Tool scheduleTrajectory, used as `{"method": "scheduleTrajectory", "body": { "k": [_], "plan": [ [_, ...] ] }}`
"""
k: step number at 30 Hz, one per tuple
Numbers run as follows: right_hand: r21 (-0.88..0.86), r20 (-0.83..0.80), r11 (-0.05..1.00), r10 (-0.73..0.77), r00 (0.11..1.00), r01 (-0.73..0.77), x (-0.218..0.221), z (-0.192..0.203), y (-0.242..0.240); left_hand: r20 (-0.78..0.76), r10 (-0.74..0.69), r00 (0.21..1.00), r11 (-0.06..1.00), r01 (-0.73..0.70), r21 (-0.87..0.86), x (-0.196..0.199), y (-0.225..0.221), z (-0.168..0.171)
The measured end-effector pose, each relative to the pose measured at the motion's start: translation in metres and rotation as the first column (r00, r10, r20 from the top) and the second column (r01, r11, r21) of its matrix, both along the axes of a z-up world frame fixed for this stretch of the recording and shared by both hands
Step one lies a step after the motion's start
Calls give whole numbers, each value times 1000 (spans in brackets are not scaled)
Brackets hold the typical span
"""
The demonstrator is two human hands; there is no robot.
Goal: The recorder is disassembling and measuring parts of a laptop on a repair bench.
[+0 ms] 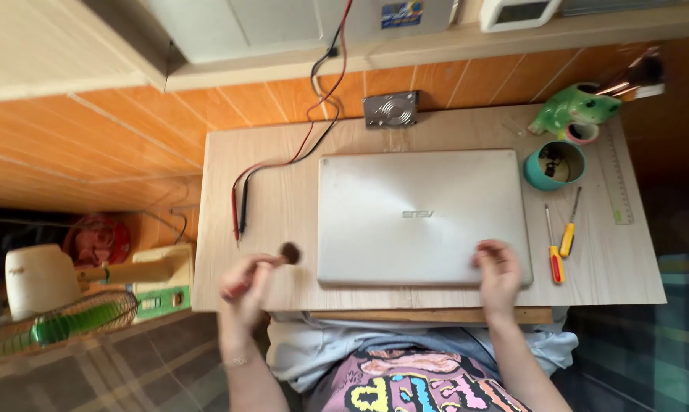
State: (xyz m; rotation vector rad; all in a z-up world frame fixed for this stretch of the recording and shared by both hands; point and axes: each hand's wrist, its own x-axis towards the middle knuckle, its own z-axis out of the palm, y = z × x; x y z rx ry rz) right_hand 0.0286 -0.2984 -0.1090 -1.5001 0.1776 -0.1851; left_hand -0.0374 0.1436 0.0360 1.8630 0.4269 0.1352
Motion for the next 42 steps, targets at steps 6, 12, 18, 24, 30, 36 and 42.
{"method": "scheduleTrajectory", "body": {
  "k": [6, 12, 18, 24, 30, 36, 42],
  "plan": [
    [143, 205, 748, 618, 759, -648, -2, 98, 59, 382, -698, 606, 689, 713, 128, 46, -131, 14],
    [414, -85, 891, 241, 967, -186, 55, 29, -60, 195, -652, 733, 739, 672, -54, 72, -150, 7],
    [0, 527, 941, -287, 800, 337, 202, 199, -154, 82, -277, 957, 949, 286, -136, 59, -77, -57],
    [-670, 701, 405, 69, 710, 622, 305, 181, -188, 82, -56, 995, 994, 63, -91, 36, -50, -61],
    [-889, 379, 312, 90, 921, 335, 336, 135, -175, 37, -131, 991, 991, 131, 25, 37, -57, -41],
    [-840, 524, 205, 65, 849, 503, 260, 163, -165, -19, -123, 992, 968, 124, 216, 39, -57, -38],
    [-921, 265, 232, -215, 940, 313, 197, 55, -256, 97, -140, 985, 973, 119, 196, 45, -63, -41]
  ]
}}
